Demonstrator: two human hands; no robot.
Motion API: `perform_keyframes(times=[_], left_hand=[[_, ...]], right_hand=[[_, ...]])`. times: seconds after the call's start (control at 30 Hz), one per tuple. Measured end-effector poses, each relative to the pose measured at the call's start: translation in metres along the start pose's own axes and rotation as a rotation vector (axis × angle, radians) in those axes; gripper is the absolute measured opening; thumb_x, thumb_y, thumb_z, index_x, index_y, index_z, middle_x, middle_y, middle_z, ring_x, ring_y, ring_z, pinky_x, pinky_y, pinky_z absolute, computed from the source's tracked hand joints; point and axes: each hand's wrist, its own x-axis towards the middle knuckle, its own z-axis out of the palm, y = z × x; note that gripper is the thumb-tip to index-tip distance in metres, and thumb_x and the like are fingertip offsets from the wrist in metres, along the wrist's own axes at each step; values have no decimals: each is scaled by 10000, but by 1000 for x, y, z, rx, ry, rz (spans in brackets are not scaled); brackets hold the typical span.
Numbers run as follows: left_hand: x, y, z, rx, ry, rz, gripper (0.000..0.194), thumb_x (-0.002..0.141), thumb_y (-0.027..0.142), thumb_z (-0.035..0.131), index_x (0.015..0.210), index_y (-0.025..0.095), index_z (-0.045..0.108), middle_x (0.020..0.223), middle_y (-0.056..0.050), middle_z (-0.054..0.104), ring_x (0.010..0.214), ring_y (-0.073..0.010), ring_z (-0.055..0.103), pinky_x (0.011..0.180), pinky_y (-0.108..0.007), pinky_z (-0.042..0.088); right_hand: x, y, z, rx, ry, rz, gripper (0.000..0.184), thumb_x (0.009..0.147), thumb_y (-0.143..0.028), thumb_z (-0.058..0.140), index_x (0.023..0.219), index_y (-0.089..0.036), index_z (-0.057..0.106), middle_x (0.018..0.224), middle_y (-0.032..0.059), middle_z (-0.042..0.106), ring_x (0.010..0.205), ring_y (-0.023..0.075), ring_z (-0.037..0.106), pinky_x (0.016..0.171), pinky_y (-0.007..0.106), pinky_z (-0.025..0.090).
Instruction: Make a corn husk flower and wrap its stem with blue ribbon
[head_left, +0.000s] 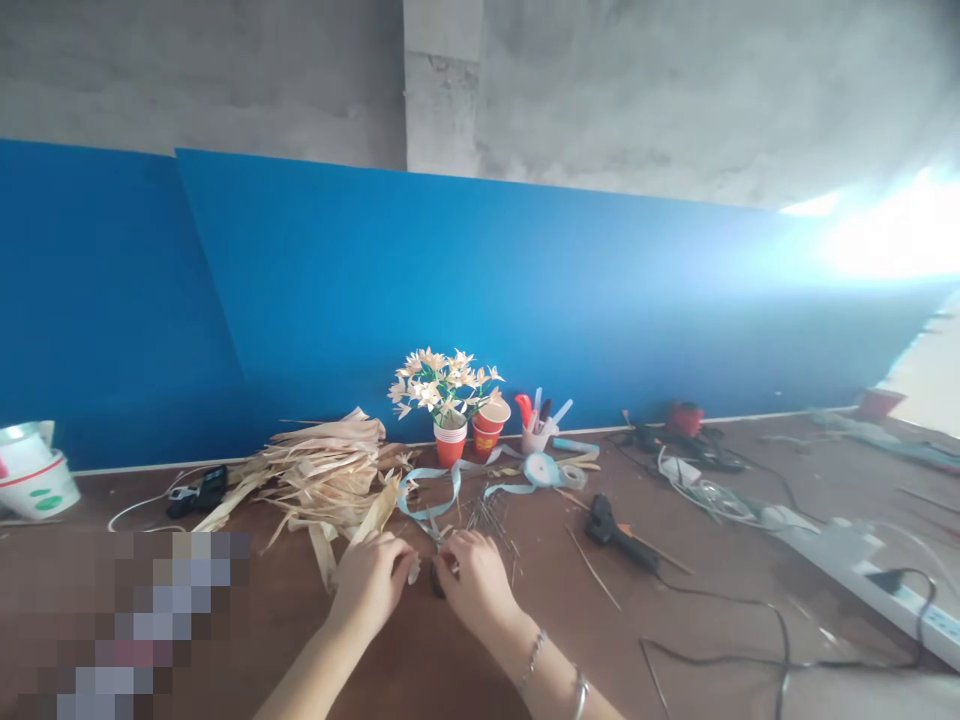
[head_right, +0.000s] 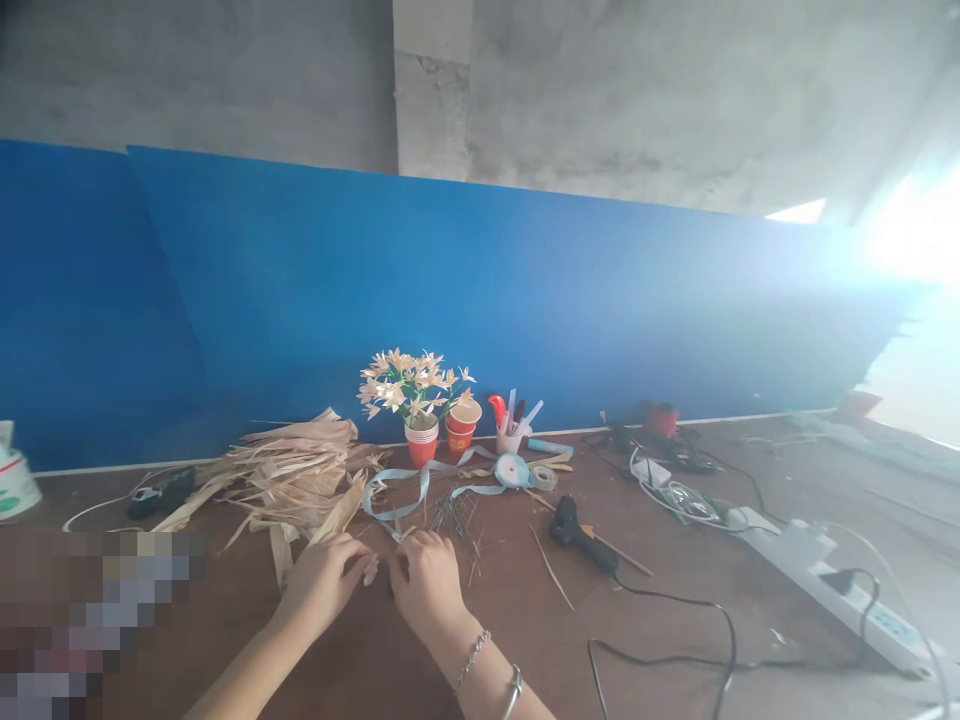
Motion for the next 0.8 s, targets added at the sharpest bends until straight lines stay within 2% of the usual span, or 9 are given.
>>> perform_keyframes(times=[0.13,0.3,0.43,0.53,0.6,0.67,0.7,0.8], left_hand=[[1,2,1,-9,6,-19,211,841,188,480,856,208,689,835,-43,690,858,-224,604,755,-331,412],[0,6,0,-12,7,-31,322,884,284,420,689,208,665,728,-46,649,778,-225,587,698,-336,405],[2,16,-4,-152,77,-24,321,887,331,413,697,205,639,724,-51,626,779,-215,575,713,-326,417],[5,26,-16,-397,159,-65,309,883,411,418,727,206,589,726,-35,607,722,-183,556,690,-304,443],[0,26,-25,-569,190,-135,371,896,474,368,710,217,561,663,-19,569,660,-172,532,654,-313,462],[-17,17,-31,-656,244,-182,490,923,487,248,651,233,567,646,-25,572,651,-177,525,686,-361,475],[-31,8,-31,-654,233,-180,513,926,486,230,652,252,595,634,-19,579,646,-178,522,709,-383,474],[-89,-23,-21,-591,252,-241,483,914,465,294,649,298,661,595,-4,597,611,-178,511,722,-436,453]], right_hand=[[0,-4,-7,-25,-24,0,150,810,-153,548,680,-195,611,753,5,667,769,159,585,688,251,320],[12,1,-28,-121,-52,15,192,805,-144,519,695,-219,657,765,1,691,788,154,607,695,246,325],[35,36,-48,-219,-23,92,248,791,-111,492,641,-202,668,705,37,689,714,168,607,629,255,315],[53,73,-57,-279,21,169,283,789,-82,478,591,-172,659,640,79,665,627,185,587,584,275,297],[63,94,-59,-311,64,197,289,796,-67,471,604,-156,668,659,110,661,654,204,589,596,291,302],[71,108,-57,-328,101,198,261,795,-67,489,635,-140,683,706,133,659,727,228,593,623,305,312],[74,113,-55,-329,117,190,239,790,-68,505,653,-133,689,732,139,656,770,237,590,640,311,316],[83,118,-47,-310,158,155,205,785,-58,524,684,-112,694,789,135,636,874,243,566,688,319,318]])
